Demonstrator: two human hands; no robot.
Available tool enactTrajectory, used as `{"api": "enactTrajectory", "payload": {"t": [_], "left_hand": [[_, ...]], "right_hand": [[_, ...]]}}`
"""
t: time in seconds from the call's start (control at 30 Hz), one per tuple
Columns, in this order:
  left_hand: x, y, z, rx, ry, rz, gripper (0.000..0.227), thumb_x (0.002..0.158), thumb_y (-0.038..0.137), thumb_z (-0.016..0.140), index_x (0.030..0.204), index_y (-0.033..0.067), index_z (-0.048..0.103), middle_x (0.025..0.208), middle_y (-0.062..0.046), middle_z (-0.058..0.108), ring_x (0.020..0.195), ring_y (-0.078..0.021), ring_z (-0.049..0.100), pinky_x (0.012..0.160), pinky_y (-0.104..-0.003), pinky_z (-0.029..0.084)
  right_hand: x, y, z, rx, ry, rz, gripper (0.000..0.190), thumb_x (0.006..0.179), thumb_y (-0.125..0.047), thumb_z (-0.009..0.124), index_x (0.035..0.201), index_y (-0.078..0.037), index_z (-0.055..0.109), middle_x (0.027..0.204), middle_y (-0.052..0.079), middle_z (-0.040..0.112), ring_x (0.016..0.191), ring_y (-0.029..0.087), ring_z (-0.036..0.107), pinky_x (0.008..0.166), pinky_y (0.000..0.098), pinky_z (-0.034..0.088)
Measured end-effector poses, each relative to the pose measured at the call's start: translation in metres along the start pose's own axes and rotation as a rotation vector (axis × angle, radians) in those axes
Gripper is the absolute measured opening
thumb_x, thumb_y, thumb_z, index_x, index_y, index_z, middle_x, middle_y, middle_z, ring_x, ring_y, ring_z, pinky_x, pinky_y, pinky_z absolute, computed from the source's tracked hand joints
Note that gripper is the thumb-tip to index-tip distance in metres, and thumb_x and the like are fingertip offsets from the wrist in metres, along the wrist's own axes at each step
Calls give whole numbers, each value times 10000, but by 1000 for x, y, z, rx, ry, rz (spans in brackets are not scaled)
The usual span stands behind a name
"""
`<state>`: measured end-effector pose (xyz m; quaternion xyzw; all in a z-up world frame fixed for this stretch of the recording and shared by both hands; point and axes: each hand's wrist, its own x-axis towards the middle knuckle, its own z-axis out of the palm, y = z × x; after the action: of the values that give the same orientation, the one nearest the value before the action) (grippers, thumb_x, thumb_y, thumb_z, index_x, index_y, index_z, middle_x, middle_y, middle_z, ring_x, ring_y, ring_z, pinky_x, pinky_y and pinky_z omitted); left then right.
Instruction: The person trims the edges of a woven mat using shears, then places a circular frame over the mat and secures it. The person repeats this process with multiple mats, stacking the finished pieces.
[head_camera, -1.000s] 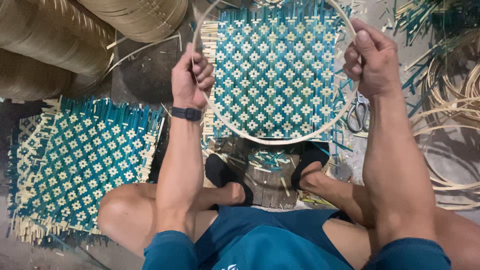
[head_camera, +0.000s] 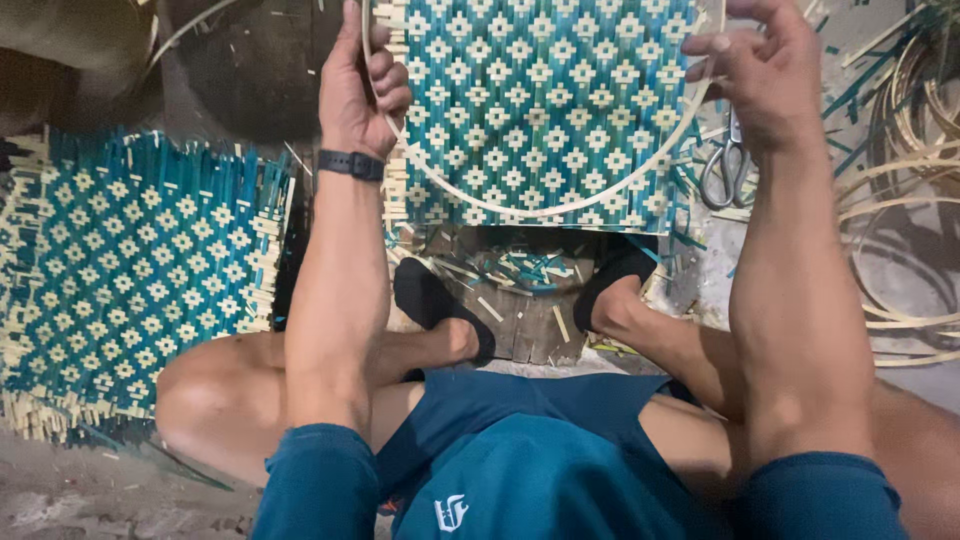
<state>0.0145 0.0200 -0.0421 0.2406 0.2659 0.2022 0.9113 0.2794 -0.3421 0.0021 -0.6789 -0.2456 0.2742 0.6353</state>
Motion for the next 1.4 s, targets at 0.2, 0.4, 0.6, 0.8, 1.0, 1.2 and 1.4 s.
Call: {"api": "enactTrajectory", "payload": {"t": [0.2,0.4,0.6,0.8,1.0,1.2,1.4], "left_hand": [[57,-50,-59,559,314,285,264,792,96,791,1023,33,680,778,-45,725,620,-134,655,472,-272,514],[84,-81,-128,1540,142,597,633,712,9,783,1324,165,730,913,-149,661,817,-272,707,757,-376,581],[79,-85,-118,1783,226,446,607,778,9,737,1337,245,742,864,-114,647,838,-317,651,777,-417,521],[74,-90,-109,1683,165,561,608,762,-88,712,1302,189,737,868,-147,617,788,-283,645,739,-387,541],[79,-87,-111,1436,372,367,502,706,-3,826,1189,116,757,888,-83,811,784,-165,771,748,-306,603],[68,-77,-103,1486,354,298,325,698,56,877,1016,82,814,908,-80,813,809,-144,790,779,-287,615],[80,-85,-122,1262,390,217,308,719,-13,863,1018,31,804,887,-83,820,745,-140,791,652,-284,659]], "right_hand": [[8,86,-3,-160,163,155,200,977,-80,780,1156,-50,698,992,99,755,813,137,732,689,301,628],[18,160,2,-686,282,-13,151,830,-110,844,924,-7,785,821,105,759,726,186,723,689,310,566],[7,155,17,-684,304,23,249,835,-111,783,1070,-41,820,856,137,774,756,222,750,745,331,573],[6,152,17,-700,344,78,187,854,-149,814,991,-23,812,832,148,769,739,237,755,724,342,576],[10,169,6,-696,278,47,192,840,-135,811,988,-13,816,847,163,770,730,249,742,736,357,575],[10,197,-11,-762,262,24,193,820,-185,872,933,-33,836,813,155,773,694,249,745,713,370,577],[8,198,-16,-752,266,9,186,812,-157,880,919,-16,821,842,135,784,732,225,742,718,354,582]]}}
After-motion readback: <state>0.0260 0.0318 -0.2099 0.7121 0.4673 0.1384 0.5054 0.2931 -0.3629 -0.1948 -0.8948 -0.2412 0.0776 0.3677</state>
